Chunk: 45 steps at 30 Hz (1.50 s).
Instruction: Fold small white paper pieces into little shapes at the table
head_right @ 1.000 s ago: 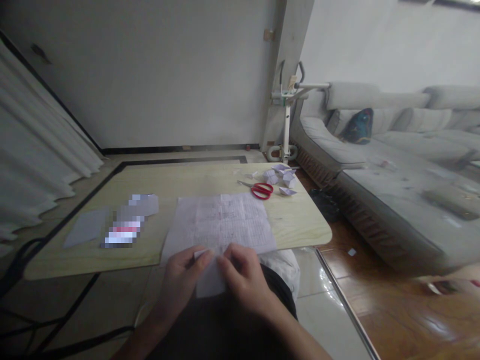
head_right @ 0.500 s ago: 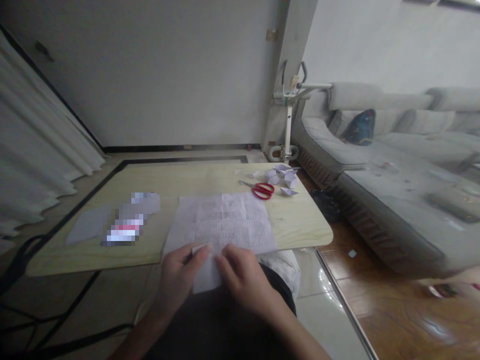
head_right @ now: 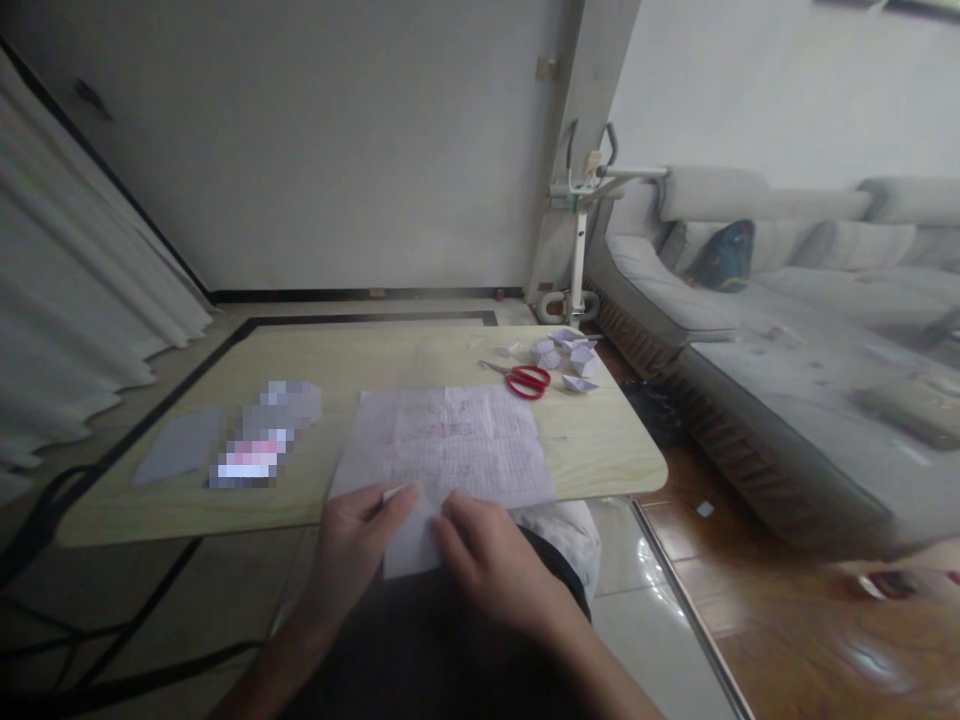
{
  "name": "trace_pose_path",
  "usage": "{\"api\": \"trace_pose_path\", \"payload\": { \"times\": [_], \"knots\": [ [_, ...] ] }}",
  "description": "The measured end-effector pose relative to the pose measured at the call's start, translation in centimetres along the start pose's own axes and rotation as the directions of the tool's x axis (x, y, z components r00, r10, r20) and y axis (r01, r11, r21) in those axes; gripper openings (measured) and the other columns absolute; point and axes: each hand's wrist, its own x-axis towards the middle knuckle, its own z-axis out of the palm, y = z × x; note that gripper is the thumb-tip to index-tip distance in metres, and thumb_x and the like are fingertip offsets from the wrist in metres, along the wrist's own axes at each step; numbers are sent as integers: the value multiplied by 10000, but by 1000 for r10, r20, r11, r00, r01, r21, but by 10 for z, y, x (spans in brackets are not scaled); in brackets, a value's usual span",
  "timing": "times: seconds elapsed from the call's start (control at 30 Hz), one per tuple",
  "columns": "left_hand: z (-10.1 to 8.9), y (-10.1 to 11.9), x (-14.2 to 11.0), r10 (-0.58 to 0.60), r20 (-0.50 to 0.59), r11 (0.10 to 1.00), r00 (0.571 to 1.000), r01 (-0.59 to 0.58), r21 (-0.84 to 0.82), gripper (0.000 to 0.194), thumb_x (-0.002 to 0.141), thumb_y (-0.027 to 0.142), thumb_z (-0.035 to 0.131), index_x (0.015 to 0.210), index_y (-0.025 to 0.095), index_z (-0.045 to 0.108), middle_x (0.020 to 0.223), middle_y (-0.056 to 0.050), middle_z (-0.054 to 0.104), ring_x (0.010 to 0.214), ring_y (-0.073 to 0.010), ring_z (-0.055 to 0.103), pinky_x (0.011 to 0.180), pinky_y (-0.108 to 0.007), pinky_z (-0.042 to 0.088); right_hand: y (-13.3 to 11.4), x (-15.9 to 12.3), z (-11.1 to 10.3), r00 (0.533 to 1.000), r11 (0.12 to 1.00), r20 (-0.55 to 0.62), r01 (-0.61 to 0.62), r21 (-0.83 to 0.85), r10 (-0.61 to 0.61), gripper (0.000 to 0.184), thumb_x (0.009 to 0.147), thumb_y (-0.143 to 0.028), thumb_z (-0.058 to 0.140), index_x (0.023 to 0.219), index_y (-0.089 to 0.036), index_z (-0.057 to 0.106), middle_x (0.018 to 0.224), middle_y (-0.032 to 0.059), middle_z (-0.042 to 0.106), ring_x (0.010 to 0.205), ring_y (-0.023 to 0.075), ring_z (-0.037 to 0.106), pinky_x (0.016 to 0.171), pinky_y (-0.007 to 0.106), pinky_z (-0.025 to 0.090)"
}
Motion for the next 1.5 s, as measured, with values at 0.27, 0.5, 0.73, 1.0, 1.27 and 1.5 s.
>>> {"api": "trace_pose_path", "payload": {
  "times": [0.27,0.5,0.73,1.0,1.27,1.5],
  "knots": [
    [-1,1,4,-11,-7,1000,1000,11,-21,360,806,357,624,517,158,544,496,39,432,482,-103,402,423,-192,330,0,-1,-1,998,1000,53,-19,20,18,260,971,-274,458,728,-187,488,686,-20,530,631,129,479,587,250,360],
    [-11,4,10,-72,-97,991,993,60,-120,299,786,374,657,590,148,649,500,30,503,461,-118,450,422,-209,351,-3,-2,-1,991,999,126,39,27,-42,212,934,-228,507,730,-179,541,685,-21,546,619,123,477,581,241,372],
    [-16,14,15,-7,-125,996,992,-5,-91,315,801,393,653,595,155,648,524,21,547,502,-134,509,473,-221,398,-3,-3,-15,993,995,118,-39,92,28,189,943,-235,510,788,-179,602,731,-1,601,677,146,539,636,265,423],
    [-2,14,10,14,29,1000,999,-13,-25,344,824,355,633,551,164,551,522,44,465,505,-105,435,446,-192,343,-6,2,-8,986,928,-54,-127,351,156,213,899,-363,577,773,-192,576,723,-18,530,700,153,501,651,257,416],
    [-2,1,9,-49,179,988,983,74,-134,427,896,433,529,556,174,533,504,27,532,501,-124,527,506,-214,440,8,3,-2,945,852,-158,-176,494,287,353,877,-418,575,633,-189,459,622,-37,407,601,124,409,533,234,323],
    [3,-9,1,-130,279,976,952,172,-132,290,867,379,572,666,172,591,543,37,559,487,-117,549,459,-193,424,11,2,1,928,807,-190,-164,568,322,364,836,-415,585,597,-194,422,570,-52,362,553,110,352,497,231,274]
  ]
}}
